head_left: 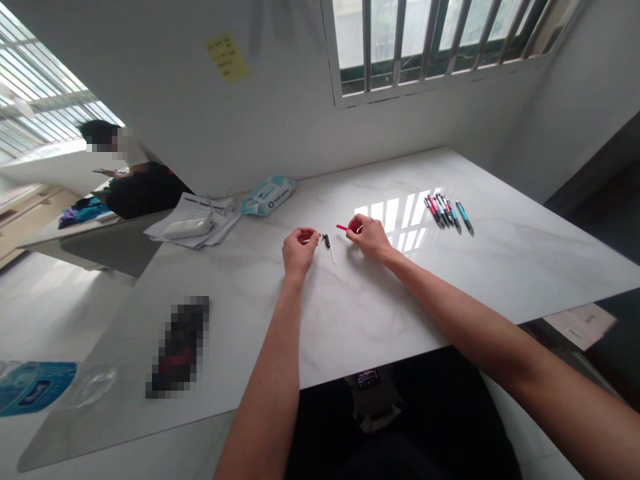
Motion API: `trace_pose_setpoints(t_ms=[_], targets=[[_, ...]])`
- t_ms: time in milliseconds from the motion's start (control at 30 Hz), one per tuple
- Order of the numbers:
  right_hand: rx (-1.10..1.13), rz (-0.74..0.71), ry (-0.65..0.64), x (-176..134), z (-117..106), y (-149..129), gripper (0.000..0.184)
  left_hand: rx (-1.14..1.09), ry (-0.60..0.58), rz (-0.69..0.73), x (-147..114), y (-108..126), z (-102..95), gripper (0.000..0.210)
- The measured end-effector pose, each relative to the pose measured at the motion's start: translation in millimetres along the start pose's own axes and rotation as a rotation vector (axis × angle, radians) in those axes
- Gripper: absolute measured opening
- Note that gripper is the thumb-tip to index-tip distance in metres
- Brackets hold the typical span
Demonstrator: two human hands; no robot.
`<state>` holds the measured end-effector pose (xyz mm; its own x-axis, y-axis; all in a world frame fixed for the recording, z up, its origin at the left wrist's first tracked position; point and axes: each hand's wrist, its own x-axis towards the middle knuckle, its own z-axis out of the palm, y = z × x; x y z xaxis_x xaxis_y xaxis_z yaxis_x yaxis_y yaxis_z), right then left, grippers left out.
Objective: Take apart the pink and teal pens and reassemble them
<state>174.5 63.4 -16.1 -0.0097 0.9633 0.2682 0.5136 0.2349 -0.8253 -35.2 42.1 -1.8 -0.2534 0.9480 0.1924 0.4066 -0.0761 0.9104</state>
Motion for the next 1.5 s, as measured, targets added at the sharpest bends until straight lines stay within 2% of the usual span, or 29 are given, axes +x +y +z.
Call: trace_pose_setpoints(t_ms=[133, 267, 367, 700, 867, 1167, 1500], targets=[[-0.171, 0.004, -0.064, -2, 4, 5, 0.006, 0.254, -0.023, 0.027, -2, 0, -6.8, 0.017], [-0.252, -0.019, -0.101, -1, 5, 5, 0.008, 0.370, -0.141, 0.036, -5, 2, -9.0, 0.008], [-0.300, -0.050, -0.100, 0, 4, 5, 0.003, 0.425, -0.155, 0.066, -7, 4, -7.9, 0.004], [-0.254, -0.023, -0.122, -2, 0, 1, 0.017, 0.495, -0.162, 0.104, -10, 6, -2.3, 0.009], [-0.215, -0.044, -0.161, -4, 0, -3, 0.017, 0.475, -0.166, 0.117, -10, 5, -2.5, 0.010], [-0.152, -0.139, -0.246, -14, 14, -16, 0.015, 0.477, -0.155, 0.147, -10, 5, -2.0, 0.014], [-0.168, -0.171, -0.200, -18, 26, -22, 0.016, 0.496, -0.145, 0.149, -11, 6, -2.2, 0.019]])
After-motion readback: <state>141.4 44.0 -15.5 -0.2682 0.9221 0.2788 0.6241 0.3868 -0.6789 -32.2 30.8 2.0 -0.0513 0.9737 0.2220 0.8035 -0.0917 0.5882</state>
